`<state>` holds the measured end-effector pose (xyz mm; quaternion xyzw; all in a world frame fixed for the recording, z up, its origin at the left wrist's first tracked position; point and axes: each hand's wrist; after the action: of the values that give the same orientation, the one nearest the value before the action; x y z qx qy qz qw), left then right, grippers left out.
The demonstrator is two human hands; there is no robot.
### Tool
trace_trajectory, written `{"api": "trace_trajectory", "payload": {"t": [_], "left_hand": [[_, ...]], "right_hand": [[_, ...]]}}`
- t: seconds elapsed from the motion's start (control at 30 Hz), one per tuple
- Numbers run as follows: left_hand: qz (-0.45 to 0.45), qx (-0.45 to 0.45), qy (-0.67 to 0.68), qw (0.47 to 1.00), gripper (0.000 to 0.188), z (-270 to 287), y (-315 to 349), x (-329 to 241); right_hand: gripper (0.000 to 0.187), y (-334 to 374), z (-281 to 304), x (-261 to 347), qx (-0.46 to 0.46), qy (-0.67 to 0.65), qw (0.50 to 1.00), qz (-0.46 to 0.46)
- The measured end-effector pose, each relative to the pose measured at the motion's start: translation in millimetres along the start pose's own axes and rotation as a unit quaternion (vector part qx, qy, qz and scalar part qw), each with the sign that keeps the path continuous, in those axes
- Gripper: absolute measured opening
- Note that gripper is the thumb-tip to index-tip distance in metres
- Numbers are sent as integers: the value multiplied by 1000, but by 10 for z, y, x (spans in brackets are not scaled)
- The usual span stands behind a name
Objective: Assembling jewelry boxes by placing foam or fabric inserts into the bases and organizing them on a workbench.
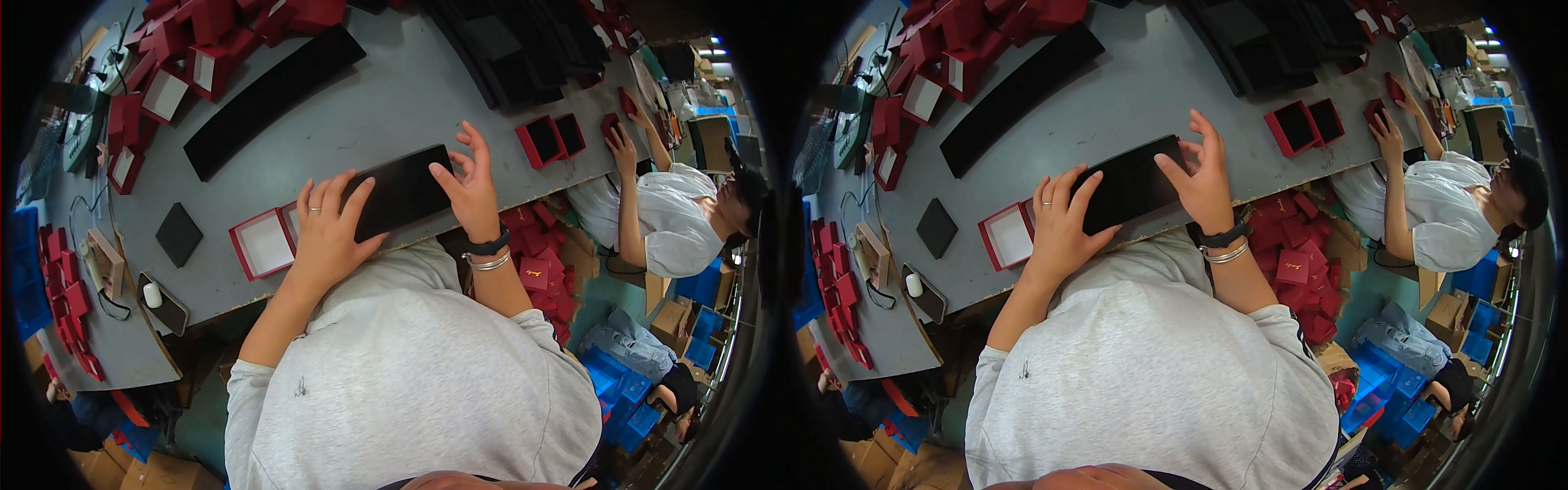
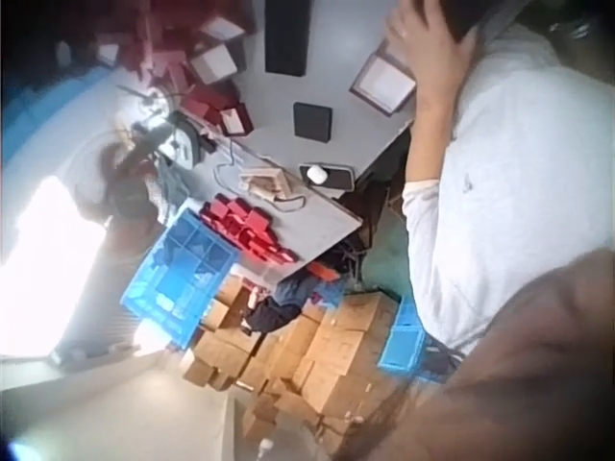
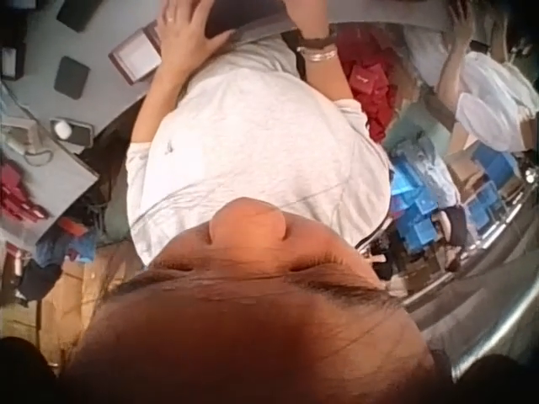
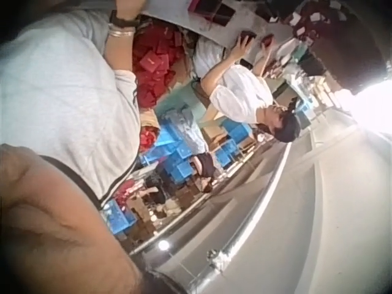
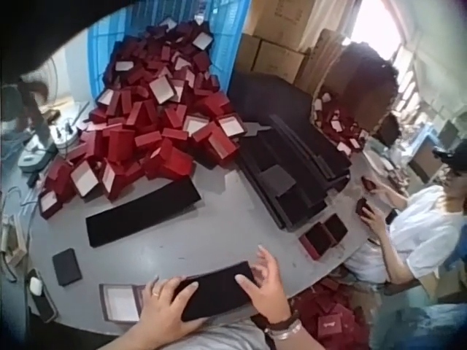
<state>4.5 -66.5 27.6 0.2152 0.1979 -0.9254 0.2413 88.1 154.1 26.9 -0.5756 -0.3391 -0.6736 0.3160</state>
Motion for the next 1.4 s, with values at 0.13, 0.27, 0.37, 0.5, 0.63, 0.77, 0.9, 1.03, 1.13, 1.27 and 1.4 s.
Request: {"api": "trace_trajectory", "payload": {"t": [0.13, 0.27, 0.37, 0.5, 0.63, 0.77, 0.9, 1.03, 1.13, 1.27, 1.4], "left_hand": [[3, 38, -18, 999, 80, -78, -35, 8], [6, 87, -4, 996, 79, -128, -12, 23], [2, 17, -47, 999, 79, -78, 3, -20], [2, 26, -56, 998, 79, -8, -60, -35], [46, 55, -66, 995, 78, -53, -62, 2], [41, 57, -58, 996, 75, -69, -47, 13], [11, 57, -48, 997, 73, -107, -64, 21], [1, 84, -42, 996, 71, -131, -79, 53], [-3, 99, -54, 994, 69, -161, -55, 51], [-12, 128, -86, 988, 70, -150, -35, 31], [-30, 133, -93, 986, 71, -182, -22, 50]], "right_hand": [[61, -8, 188, -135, 4, 24, 998, -52], [48, -75, 352, -210, -19, 6, 999, -41], [48, -33, 433, -86, -27, 2, 999, -33], [45, -45, 275, -220, -9, 47, 999, -19], [39, -129, 182, -273, -19, 109, 994, 0], [36, -139, 92, -257, -66, 190, 980, 1], [37, -115, 5, -206, -73, 249, 965, 42], [42, -62, -79, -342, -120, 377, 912, 106], [49, -80, -46, -432, -110, 454, 873, 143], [64, 3, -15, -327, -89, 483, 848, 198], [71, 214, 32, -319, -10, 485, 856, 180]]}}
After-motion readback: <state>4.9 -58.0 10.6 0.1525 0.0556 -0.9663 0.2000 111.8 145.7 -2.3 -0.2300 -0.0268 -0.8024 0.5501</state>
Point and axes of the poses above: each hand's wrist, its own y-axis away from the middle knuckle, its own z-axis out of the back of the hand, x = y × z, and after that the axes turned 6 degrees about -z, right-handed
